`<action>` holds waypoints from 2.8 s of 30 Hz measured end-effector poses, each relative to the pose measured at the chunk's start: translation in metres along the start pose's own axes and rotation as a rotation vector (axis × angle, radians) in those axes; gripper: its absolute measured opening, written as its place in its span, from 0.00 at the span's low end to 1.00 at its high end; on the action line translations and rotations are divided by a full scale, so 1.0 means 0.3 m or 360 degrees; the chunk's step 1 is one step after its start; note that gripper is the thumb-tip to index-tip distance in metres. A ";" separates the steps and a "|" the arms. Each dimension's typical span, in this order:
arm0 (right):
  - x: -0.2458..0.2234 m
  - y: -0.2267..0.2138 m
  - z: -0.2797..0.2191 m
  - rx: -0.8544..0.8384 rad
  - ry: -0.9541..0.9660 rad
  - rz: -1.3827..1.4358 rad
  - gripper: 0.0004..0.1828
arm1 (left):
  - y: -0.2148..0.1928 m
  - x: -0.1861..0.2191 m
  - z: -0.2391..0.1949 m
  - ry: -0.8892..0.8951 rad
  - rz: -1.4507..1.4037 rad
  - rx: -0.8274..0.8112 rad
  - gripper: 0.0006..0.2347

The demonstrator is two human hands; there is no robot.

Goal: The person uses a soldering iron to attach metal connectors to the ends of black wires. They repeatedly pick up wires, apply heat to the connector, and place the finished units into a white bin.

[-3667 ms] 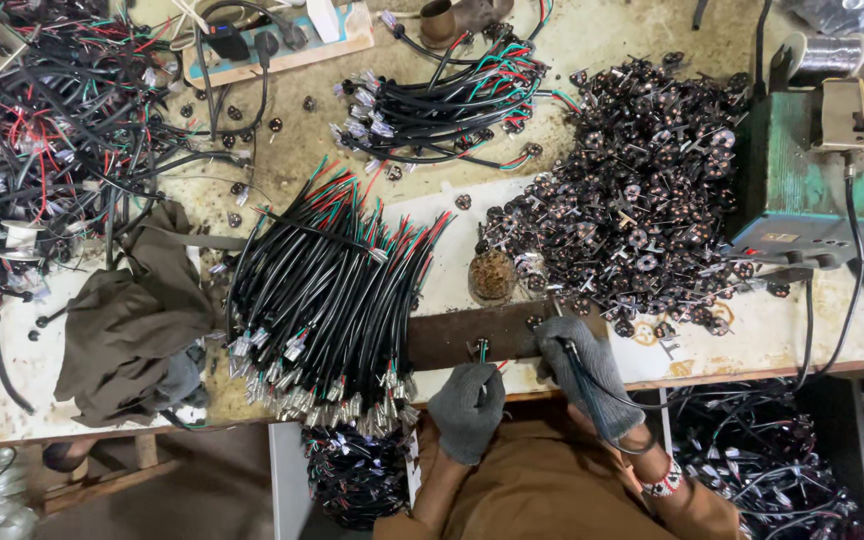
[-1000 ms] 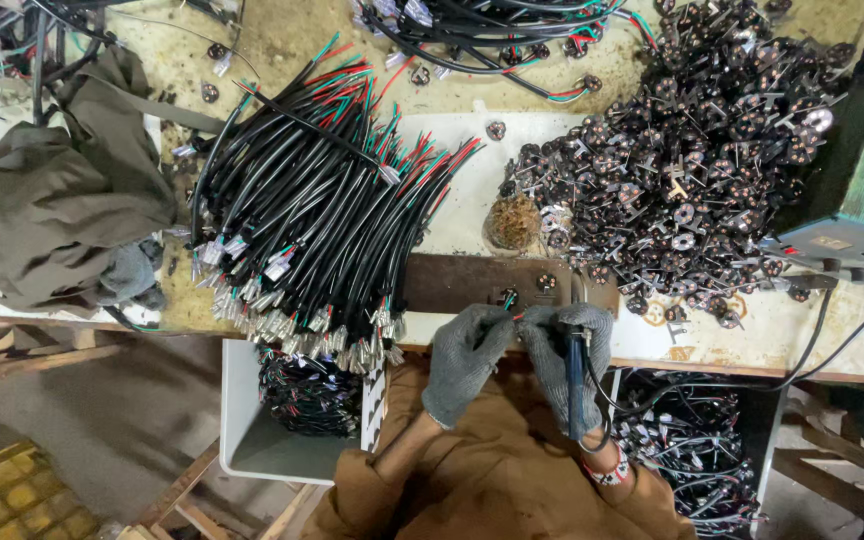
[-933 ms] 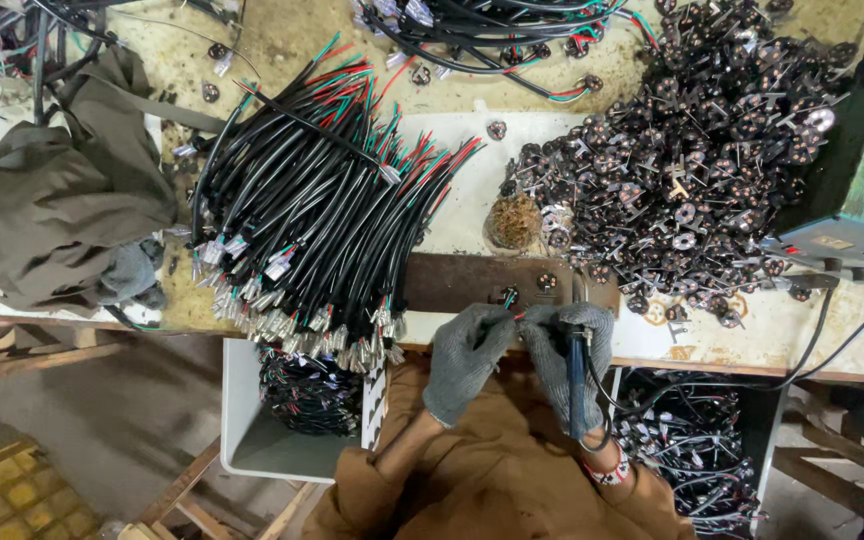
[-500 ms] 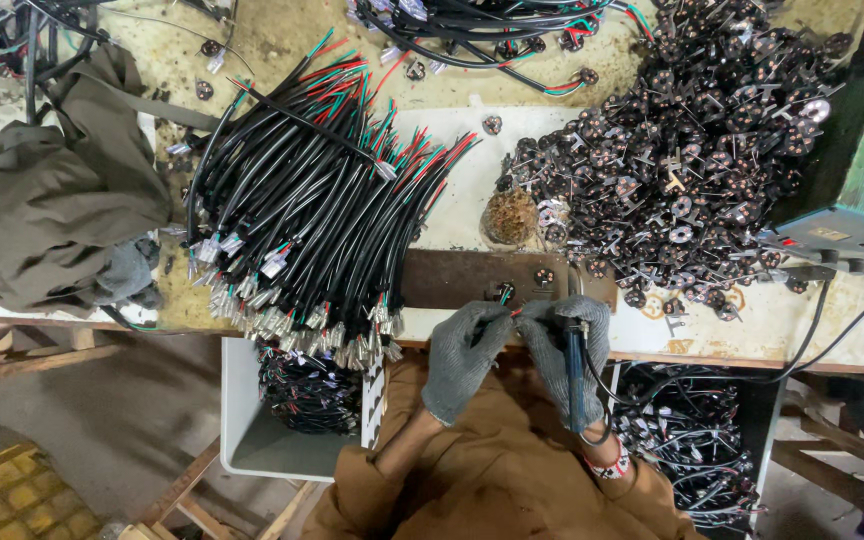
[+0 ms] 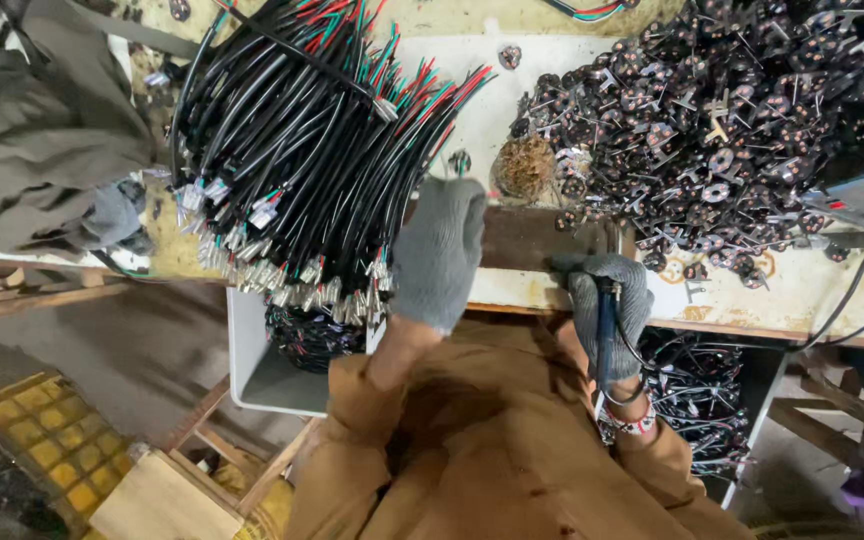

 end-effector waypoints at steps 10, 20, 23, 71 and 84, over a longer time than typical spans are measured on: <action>-0.040 0.014 0.006 -0.0108 0.0157 0.0347 0.10 | 0.126 -0.060 0.120 -0.0126 0.0114 -0.0085 0.05; -0.053 0.033 0.010 -0.0224 -0.0256 -0.0263 0.13 | 0.078 -0.071 -0.179 -0.0479 -0.0849 -0.0653 0.06; -0.061 0.037 -0.006 -0.0312 -0.0343 -0.0371 0.18 | 0.109 -0.083 -0.220 -0.0608 -0.0804 -0.0924 0.06; -0.139 0.051 0.062 -0.0361 -0.0246 -0.0240 0.26 | 0.123 -0.069 -0.124 0.0141 -0.0052 -0.0416 0.03; -0.047 -0.013 -0.068 -0.0155 -0.0323 -0.0292 0.09 | 0.144 -0.071 -0.124 0.0117 0.0046 -0.0457 0.06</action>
Point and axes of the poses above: each hand's wrist, its own z-axis towards the middle knuckle, its own y-axis out of the palm, x = y × z, the point moved 4 cm from there along z, towards the middle knuckle, and after that the axes turned 11 degrees about -z, right-handed, at the moved point
